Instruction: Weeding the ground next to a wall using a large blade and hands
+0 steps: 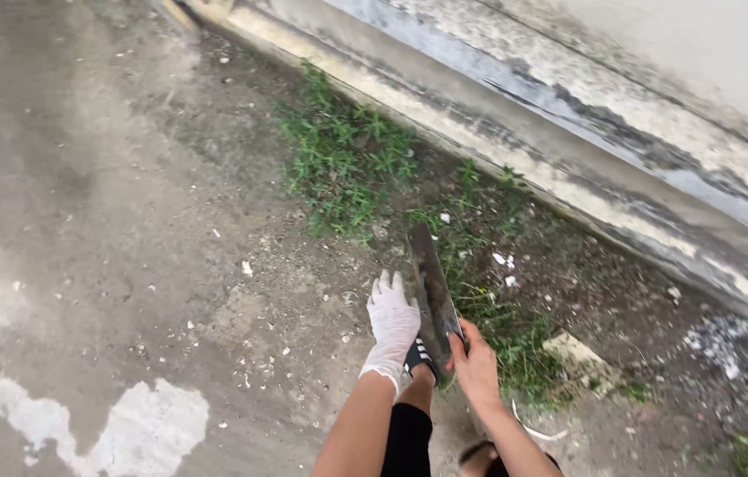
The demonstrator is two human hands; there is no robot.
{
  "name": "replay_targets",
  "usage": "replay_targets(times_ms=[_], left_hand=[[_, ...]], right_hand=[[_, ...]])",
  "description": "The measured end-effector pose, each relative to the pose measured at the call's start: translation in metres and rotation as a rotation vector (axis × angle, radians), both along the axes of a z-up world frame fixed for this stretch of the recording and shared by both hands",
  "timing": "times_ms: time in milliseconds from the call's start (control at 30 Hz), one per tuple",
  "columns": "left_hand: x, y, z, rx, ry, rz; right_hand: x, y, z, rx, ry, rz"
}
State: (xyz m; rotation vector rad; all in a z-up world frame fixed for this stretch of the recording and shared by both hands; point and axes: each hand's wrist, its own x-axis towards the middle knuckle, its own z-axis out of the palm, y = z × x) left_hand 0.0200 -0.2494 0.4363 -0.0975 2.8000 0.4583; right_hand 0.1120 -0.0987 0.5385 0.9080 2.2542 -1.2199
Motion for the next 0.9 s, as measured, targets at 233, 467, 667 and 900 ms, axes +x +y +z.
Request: replay_targets(times_ms=[233,467,667,900], left_hand=[[0.018,0.045,0.005,0.009,-0.03,-0.15],[0.022,0.122,0.055,0.009,-0.263,-0.345],[0.03,0.165,0.058,-0.015,-0.269,-0.477],[0.038,0.195,0.056,-0.064,-0.313,-0.548]], right_hand=[[0.036,0.041,0.017,0.024,0.004,-0.196],[0.075,0.079,0.024,0.082,0.01,-0.483],[0.088,0.095,0.016,0.084,0.037,-0.64],[0.108,0.127,-0.022,0.032,-0.033,-0.662]])
